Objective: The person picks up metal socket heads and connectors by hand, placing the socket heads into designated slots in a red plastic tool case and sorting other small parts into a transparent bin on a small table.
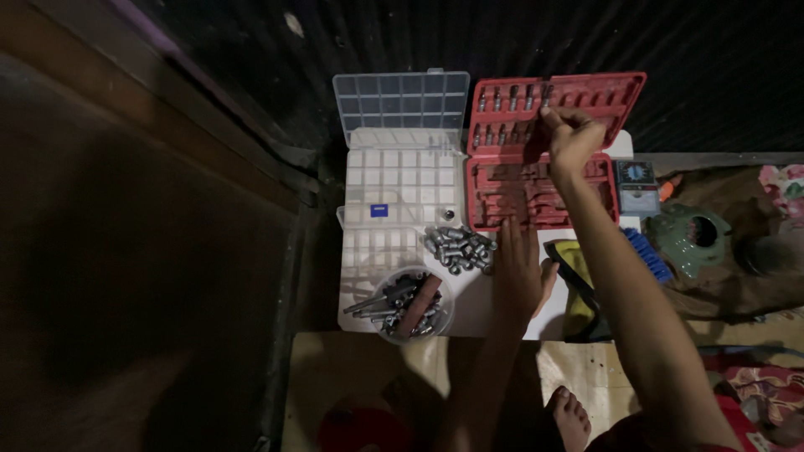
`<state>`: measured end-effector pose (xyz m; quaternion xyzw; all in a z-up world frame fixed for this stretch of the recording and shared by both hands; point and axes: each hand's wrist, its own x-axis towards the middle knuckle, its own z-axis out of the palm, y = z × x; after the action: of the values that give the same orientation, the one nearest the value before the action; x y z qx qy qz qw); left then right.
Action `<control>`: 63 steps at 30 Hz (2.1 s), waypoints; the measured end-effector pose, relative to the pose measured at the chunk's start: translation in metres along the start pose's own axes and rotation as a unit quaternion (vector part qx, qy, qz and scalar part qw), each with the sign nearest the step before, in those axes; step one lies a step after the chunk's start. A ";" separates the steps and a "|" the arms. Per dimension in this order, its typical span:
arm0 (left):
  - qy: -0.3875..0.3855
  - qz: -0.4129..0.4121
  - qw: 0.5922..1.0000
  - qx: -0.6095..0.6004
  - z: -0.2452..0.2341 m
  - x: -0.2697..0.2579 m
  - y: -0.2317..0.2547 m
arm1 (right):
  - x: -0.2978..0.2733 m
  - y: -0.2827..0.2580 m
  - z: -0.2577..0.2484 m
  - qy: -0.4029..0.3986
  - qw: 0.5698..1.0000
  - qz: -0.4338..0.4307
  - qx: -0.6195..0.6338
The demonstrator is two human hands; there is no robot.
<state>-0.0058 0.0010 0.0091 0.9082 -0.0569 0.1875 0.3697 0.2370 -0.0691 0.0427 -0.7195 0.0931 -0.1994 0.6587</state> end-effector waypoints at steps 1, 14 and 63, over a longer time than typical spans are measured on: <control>0.001 -0.002 1.000 0.001 0.001 -0.001 0.000 | 0.000 0.001 0.000 -0.002 1.000 0.001 0.000; 0.016 0.000 1.000 0.019 0.006 -0.005 -0.002 | 0.017 0.021 0.004 0.021 0.999 0.019 -0.018; 0.000 -0.059 0.998 0.014 0.067 -0.024 -0.032 | -0.234 -0.095 0.018 -0.636 0.733 -0.080 -0.227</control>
<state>0.0000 -0.0237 -0.0648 0.9149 -0.0006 0.1666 0.3676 0.0203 0.0508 0.0973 -0.8115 -0.3630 0.2793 0.3629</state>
